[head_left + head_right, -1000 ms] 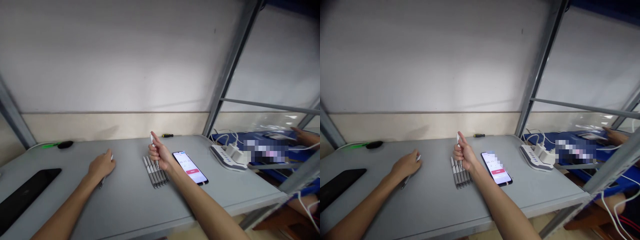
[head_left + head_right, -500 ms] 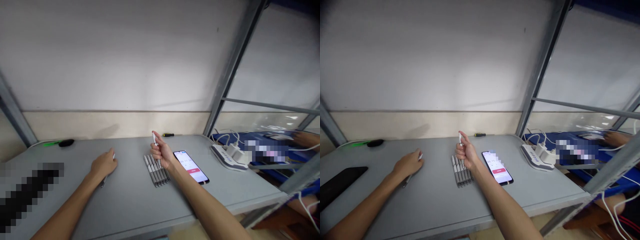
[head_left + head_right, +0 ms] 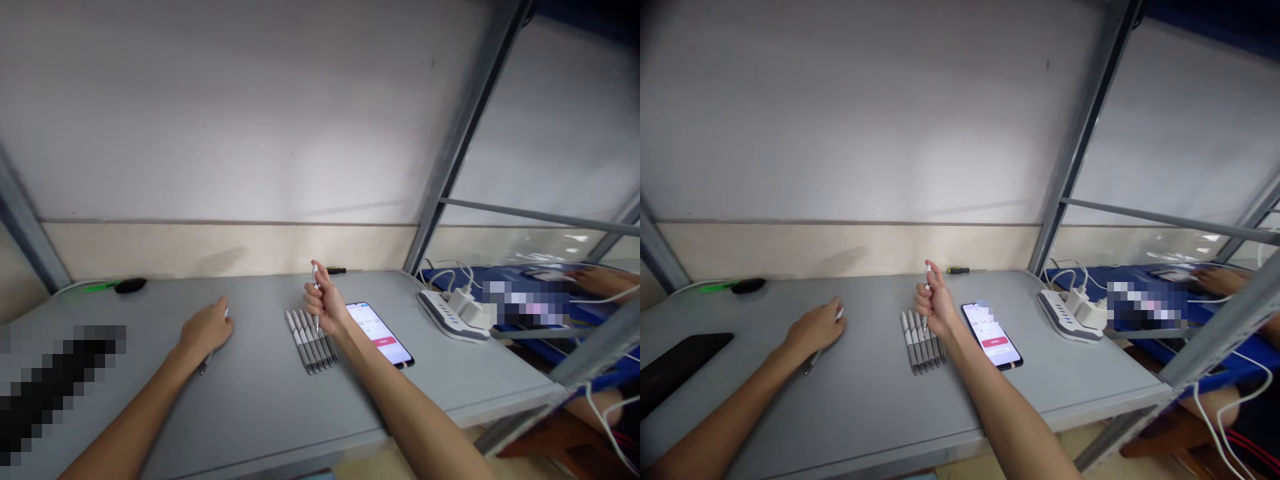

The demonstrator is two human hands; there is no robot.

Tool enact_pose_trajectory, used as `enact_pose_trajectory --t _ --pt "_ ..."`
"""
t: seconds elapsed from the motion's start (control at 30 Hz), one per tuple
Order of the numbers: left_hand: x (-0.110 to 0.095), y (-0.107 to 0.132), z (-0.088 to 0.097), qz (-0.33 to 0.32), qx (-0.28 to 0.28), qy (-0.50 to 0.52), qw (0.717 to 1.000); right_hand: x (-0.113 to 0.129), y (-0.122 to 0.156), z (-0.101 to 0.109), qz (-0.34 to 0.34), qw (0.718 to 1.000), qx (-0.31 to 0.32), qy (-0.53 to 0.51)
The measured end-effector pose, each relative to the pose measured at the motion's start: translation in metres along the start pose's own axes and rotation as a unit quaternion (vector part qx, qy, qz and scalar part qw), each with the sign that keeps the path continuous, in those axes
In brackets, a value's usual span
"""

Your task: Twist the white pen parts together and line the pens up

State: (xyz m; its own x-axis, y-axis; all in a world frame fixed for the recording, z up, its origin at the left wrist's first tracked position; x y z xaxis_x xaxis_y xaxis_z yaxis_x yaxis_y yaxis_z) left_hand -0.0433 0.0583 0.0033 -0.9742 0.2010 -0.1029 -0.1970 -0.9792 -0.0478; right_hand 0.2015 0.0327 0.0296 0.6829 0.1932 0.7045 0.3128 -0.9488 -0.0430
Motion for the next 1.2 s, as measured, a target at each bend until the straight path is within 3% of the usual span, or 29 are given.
enact_pose_trajectory --t 0.3,0.6,1.2 --pt "0.001 0.000 -0.001 -0.005 0.000 0.004 1.000 0.004 -0.001 -0.002 -0.015 0.999 0.019 -0.043" --pt "-0.002 0.002 0.001 -0.006 0.000 0.007 1.000 0.001 0.001 0.004 -0.066 0.997 -0.019 -0.043" --pt "-0.003 0.001 0.001 -0.008 0.013 0.003 1.000 0.013 0.007 0.005 -0.037 0.995 -0.050 -0.073"
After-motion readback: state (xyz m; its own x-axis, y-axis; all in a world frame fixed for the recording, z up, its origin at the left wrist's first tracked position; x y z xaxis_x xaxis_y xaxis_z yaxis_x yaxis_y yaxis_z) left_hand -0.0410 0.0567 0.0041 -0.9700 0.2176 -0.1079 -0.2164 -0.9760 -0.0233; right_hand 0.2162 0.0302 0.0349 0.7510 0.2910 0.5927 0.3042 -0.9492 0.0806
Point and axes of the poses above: each hand's wrist, its own y-axis away from the middle knuckle, its own z-axis out of the back of the hand, x = y × z, the point moved 5 cm from there along -y, towards the middle knuckle, and after that the axes turned 9 degrees about -z, right-handed, at the moved point
